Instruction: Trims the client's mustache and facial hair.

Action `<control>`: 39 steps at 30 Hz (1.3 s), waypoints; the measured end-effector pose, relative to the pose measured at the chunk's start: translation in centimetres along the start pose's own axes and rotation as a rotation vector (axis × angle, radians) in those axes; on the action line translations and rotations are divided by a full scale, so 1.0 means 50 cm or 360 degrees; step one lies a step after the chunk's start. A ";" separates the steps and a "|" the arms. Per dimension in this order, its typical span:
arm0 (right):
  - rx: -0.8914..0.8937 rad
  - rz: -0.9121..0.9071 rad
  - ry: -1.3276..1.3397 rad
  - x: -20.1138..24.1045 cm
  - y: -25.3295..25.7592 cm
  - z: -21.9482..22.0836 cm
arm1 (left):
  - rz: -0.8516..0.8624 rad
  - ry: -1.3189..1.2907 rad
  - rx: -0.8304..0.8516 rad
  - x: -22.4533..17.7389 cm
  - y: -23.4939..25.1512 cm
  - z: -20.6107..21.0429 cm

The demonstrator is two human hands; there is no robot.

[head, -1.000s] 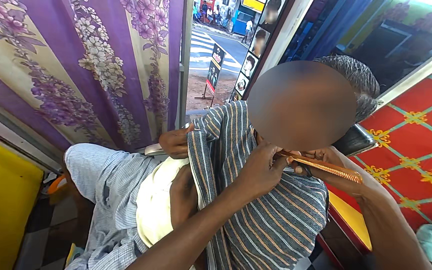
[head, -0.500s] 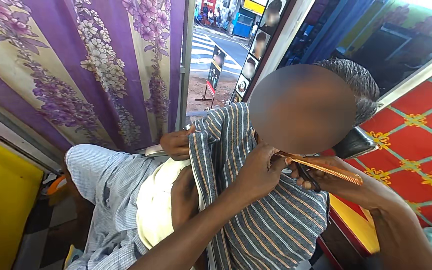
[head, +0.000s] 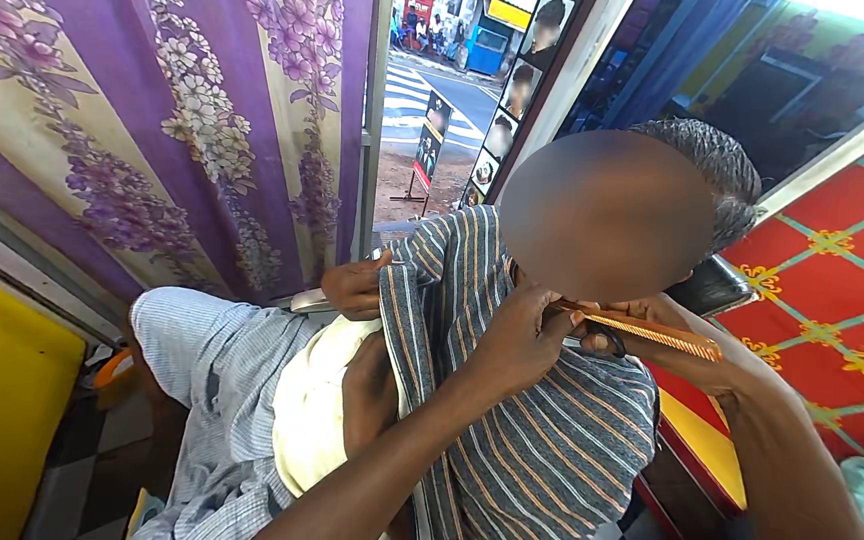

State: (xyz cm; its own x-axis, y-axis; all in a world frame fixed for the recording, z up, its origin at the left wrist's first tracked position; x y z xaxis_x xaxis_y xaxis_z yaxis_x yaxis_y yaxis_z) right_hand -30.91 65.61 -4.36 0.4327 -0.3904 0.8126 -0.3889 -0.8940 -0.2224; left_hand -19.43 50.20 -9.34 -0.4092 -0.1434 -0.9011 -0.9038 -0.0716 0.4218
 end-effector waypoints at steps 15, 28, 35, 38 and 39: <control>-0.0111 -0.0063 -0.0019 -0.003 0.002 0.011 | -0.0047 0.0011 0.0019 0.005 -0.003 0.005; 0.0171 0.0017 -0.0159 -0.065 -0.130 0.044 | 0.0440 0.1022 -0.0625 -0.031 -0.044 -0.116; 0.0198 -0.0012 -0.0108 -0.071 -0.121 0.038 | 0.0624 0.1917 -0.0604 0.051 0.127 -0.183; 0.0201 -0.0045 -0.0033 -0.078 -0.111 0.035 | 0.0520 0.1936 -0.0506 0.059 0.113 -0.185; 0.0194 -0.0049 -0.0013 -0.079 -0.109 0.033 | 0.0507 0.1931 -0.0495 0.062 0.103 -0.184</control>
Point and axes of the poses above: each hand's wrist, its own y-axis towards the middle knuckle, its own z-axis out of the palm, x = y × z, the point moved 4 cm from there along y, towards the middle knuckle, and after that the axes turned 9 degrees about x, right-handed, at the moved point
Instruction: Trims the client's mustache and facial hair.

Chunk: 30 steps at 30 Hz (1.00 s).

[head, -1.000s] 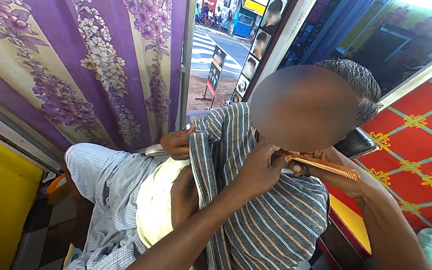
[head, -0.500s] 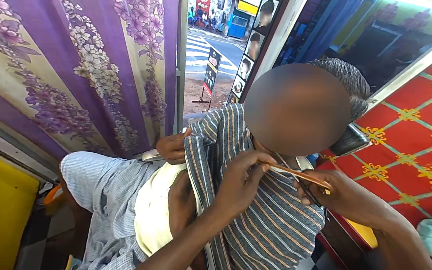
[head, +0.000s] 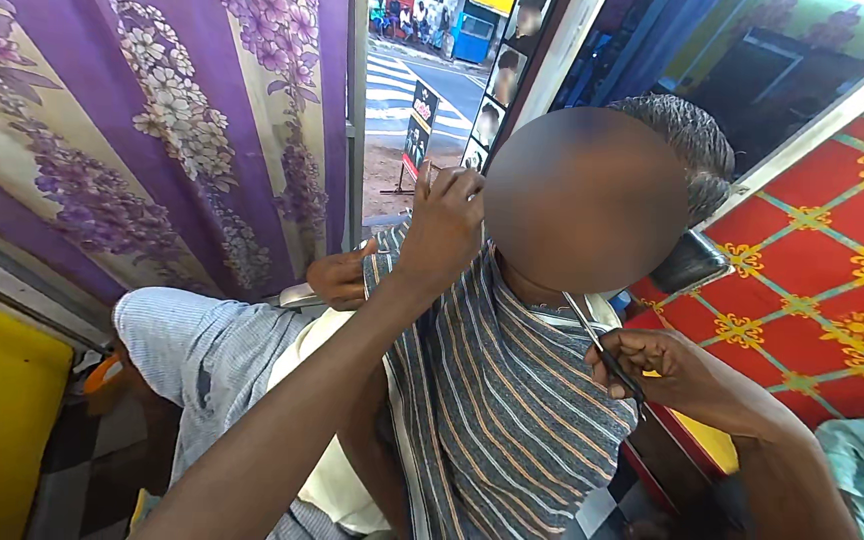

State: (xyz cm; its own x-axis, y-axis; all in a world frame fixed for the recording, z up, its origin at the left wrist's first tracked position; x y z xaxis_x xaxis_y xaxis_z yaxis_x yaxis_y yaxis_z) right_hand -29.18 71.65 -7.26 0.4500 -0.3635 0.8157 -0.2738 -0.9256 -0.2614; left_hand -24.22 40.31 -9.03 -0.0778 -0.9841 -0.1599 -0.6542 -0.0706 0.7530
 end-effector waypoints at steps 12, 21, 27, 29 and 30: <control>-0.0092 0.0094 0.0118 -0.003 0.043 -0.017 | -0.0234 -0.0473 0.0143 -0.103 -0.179 -0.111; -0.0168 0.0054 0.0118 0.006 0.064 -0.019 | -0.0399 -0.0709 0.0079 -0.174 -0.294 -0.104; -0.0226 0.0036 0.0117 0.010 0.071 -0.016 | -0.0421 -0.0754 0.0122 -0.177 -0.309 -0.100; -0.0246 0.0028 0.0110 0.007 0.073 -0.017 | -0.0427 -0.0774 0.0127 -0.180 -0.309 -0.101; -0.0255 0.0026 0.0114 0.006 0.073 -0.017 | -0.0428 -0.0786 0.0134 -0.181 -0.310 -0.101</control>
Point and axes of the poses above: each hand's wrist, its own y-axis towards the middle knuckle, its own z-axis out of the palm, x = y × z, the point moved 4 cm from there along y, towards the middle knuckle, and after that the axes turned 9 degrees about x, right-handed, at the moved point
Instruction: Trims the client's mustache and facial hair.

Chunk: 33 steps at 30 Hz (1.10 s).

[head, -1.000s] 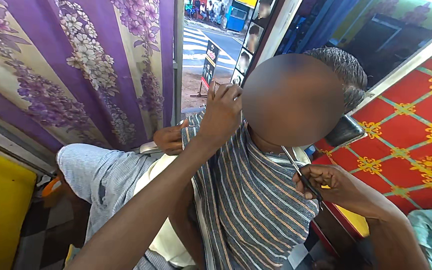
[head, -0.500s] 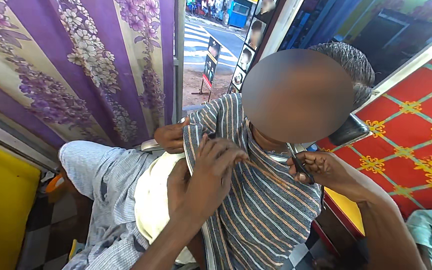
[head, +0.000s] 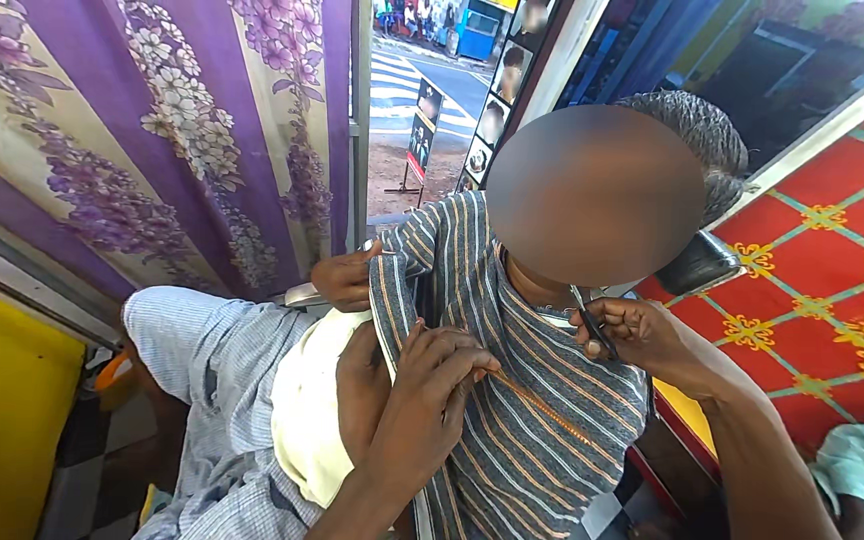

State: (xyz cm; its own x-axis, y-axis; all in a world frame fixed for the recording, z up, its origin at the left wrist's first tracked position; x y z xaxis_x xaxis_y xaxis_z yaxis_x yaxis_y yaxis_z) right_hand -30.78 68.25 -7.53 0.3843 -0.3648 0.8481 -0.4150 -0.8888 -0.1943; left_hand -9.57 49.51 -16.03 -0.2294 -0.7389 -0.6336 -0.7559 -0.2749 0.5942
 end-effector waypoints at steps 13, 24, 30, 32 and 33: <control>0.0011 -0.0015 -0.0122 -0.007 0.005 -0.001 | -0.0008 -0.0076 0.0070 0.001 -0.009 0.013; -0.0045 -0.0031 -0.0162 0.008 0.024 -0.003 | -0.0016 -0.0152 0.0112 0.006 -0.018 0.018; -0.0061 -0.0058 -0.0153 0.005 0.029 -0.004 | -0.0015 -0.0151 0.0113 0.012 -0.020 0.016; -0.0079 -0.0070 -0.0156 0.001 0.031 -0.006 | -0.0015 -0.0158 0.0114 0.012 -0.021 0.016; -0.0084 -0.0072 -0.0150 0.000 0.032 -0.006 | -0.0016 -0.0166 0.0118 0.012 -0.021 0.016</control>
State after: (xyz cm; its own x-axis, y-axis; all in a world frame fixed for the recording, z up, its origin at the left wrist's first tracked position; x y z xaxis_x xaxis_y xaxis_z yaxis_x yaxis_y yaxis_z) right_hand -31.67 66.91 -7.70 0.4783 -0.3513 0.8049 -0.4376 -0.8900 -0.1283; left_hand -9.41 49.84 -17.44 -0.2811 -0.6671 -0.6899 -0.8007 -0.2332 0.5517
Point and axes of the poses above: each hand's wrist, its own y-axis towards the middle knuckle, its own z-axis out of the palm, x = y × z, the point moved 4 cm from there along y, towards the middle knuckle, and after that the axes turned 9 degrees about x, right-handed, at the moved point
